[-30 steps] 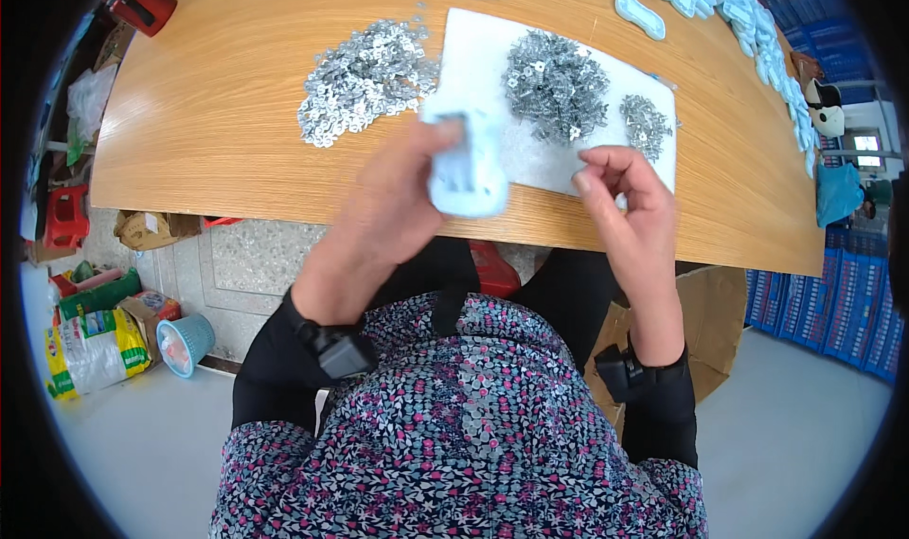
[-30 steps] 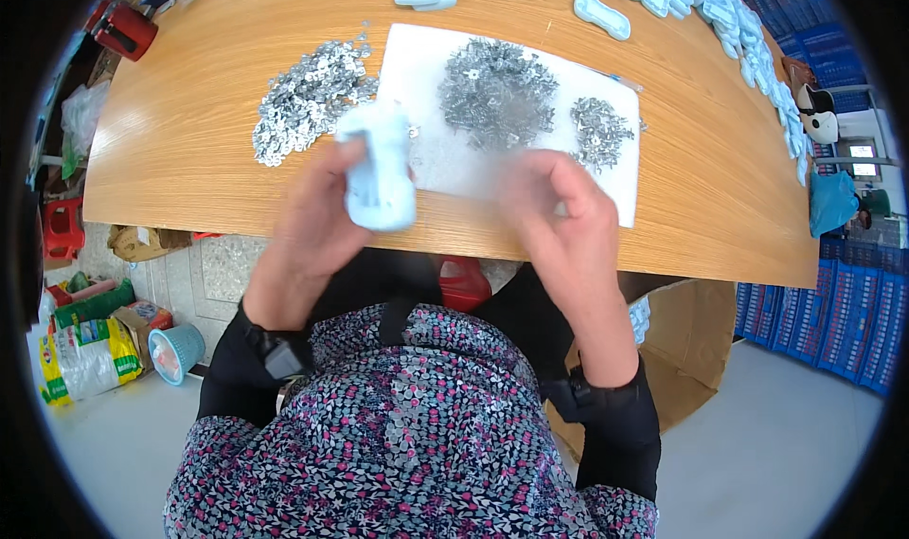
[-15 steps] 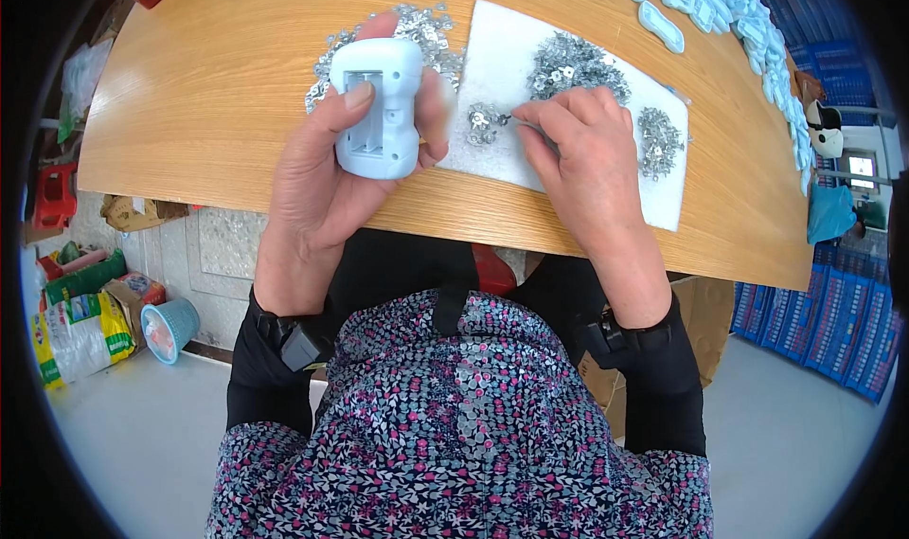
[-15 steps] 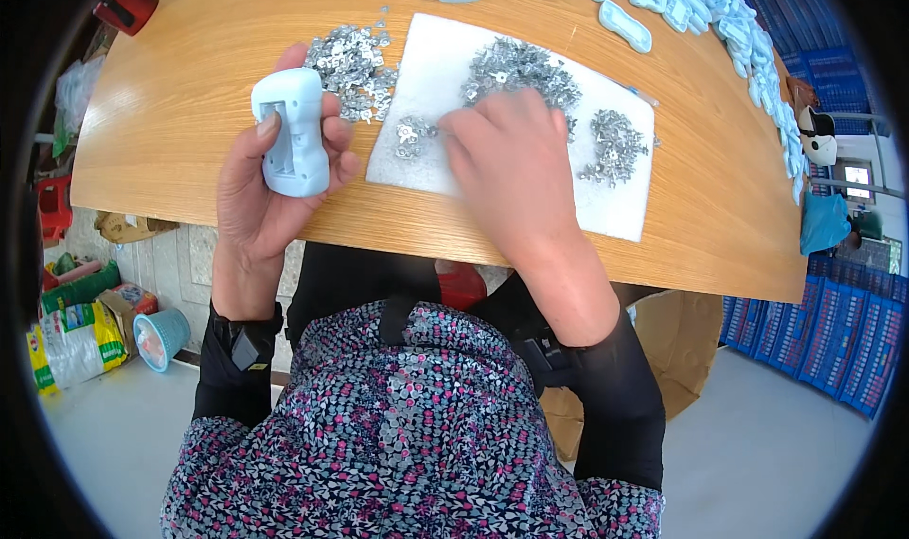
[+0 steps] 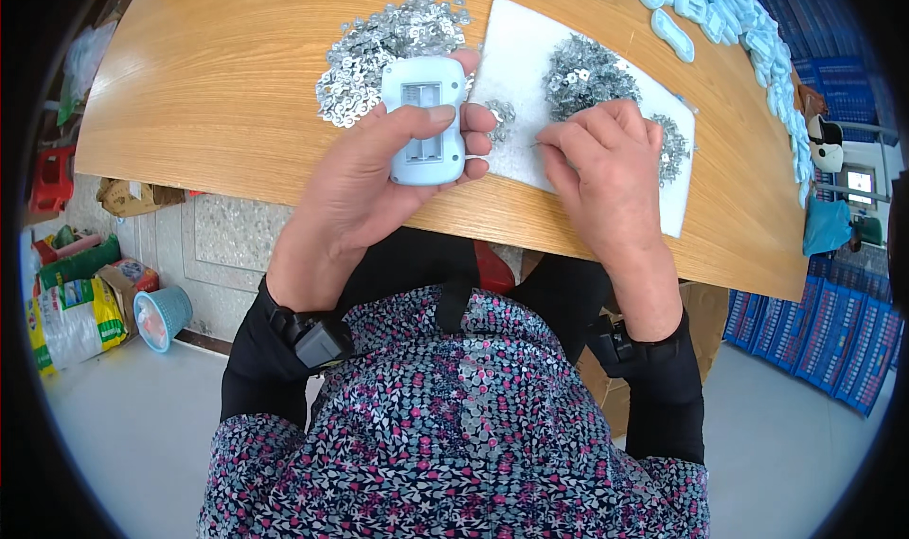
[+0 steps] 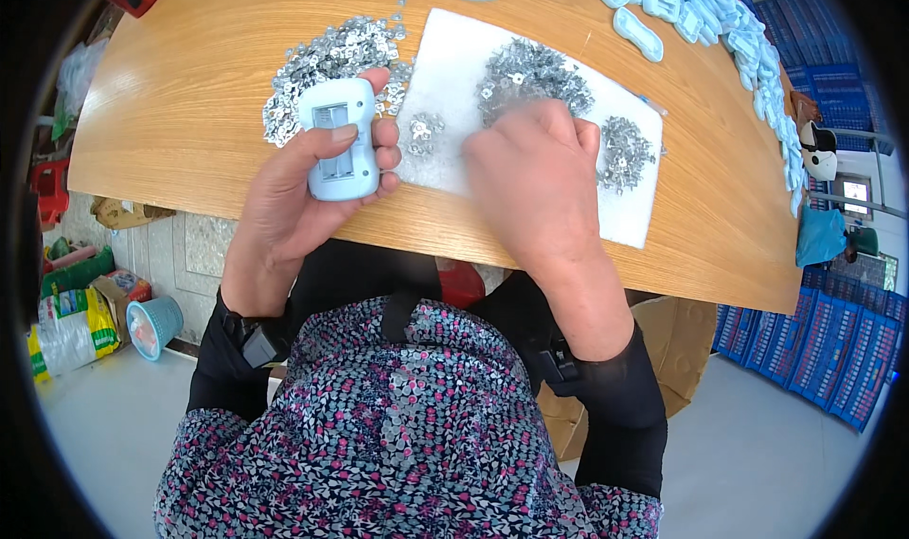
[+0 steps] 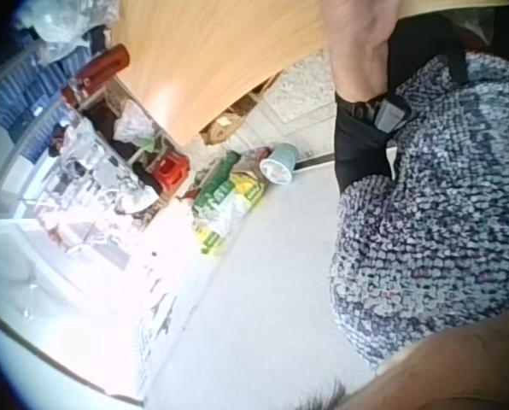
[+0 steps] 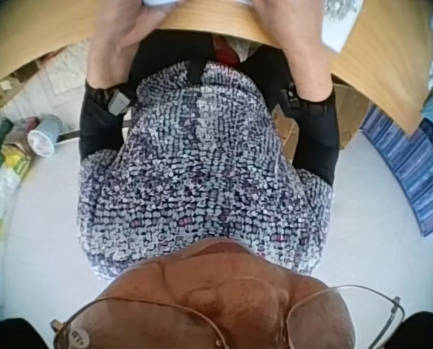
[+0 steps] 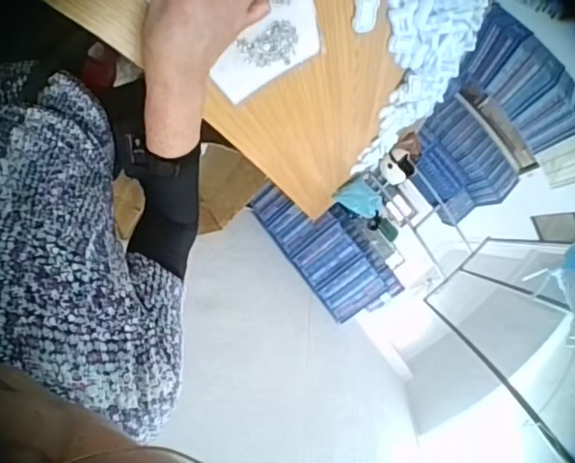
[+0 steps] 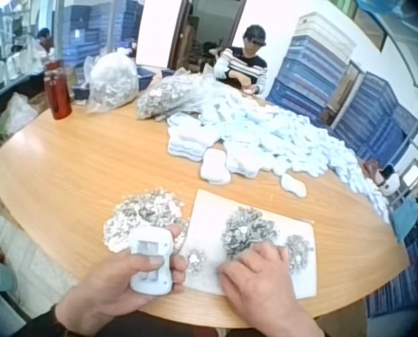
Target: Assembling small silver metal components into blue plastic housings at a factory table.
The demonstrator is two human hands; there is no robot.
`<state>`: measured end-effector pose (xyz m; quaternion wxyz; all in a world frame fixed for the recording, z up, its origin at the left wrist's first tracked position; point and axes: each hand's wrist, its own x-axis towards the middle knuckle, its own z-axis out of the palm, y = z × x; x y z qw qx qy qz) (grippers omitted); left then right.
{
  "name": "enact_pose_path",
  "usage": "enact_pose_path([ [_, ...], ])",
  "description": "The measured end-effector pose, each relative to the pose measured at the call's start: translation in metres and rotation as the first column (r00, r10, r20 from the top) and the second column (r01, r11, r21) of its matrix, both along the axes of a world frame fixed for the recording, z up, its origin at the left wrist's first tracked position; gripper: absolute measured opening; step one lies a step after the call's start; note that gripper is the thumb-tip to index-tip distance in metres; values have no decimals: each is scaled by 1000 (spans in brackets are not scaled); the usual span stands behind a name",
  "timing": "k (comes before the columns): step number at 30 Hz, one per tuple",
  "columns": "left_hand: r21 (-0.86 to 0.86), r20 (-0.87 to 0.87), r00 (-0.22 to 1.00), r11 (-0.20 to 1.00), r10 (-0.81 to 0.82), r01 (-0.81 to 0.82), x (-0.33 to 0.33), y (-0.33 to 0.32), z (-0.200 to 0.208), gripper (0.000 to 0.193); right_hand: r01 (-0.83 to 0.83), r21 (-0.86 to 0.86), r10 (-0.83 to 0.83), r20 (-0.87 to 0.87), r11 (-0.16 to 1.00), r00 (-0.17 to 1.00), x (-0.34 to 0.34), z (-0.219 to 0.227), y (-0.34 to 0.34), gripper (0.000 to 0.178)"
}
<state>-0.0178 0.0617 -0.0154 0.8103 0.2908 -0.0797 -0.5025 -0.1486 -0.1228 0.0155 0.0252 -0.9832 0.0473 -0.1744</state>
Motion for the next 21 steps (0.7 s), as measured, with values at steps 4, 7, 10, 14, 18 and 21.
enact_pose_path([
  [4, 25, 17, 1000, 1000, -3, 2, -2, -3, -4, 60, 12, 42, -12, 0, 999, 1000, 1, 4, -2, 11],
  [7, 42, 19, 1000, 999, -4, 3, -3, -4, -5, 60, 10, 56, -10, -7, 998, 1000, 1, 4, -2, 10],
  [10, 46, 15, 1000, 999, 0, -1, -3, -3, -6, 60, -7, 47, 7, -5, 999, 1000, 2, 2, 0, 7],
  [14, 53, 57, 998, 999, 5, -8, -5, -3, -6, 54, -47, 6, 47, -70, 999, 996, 6, -1, 1, 2],
  [18, -60, -73, 995, 996, -63, 59, 1, -5, -6, 52, 3, 17, -1, -128, 1000, 992, 9, 1, 7, 2],
  [21, -87, -94, 990, 992, -103, 95, 2, -5, -3, 52, 48, 179, -30, -102, 983, 994, 9, 6, 9, 5],
])
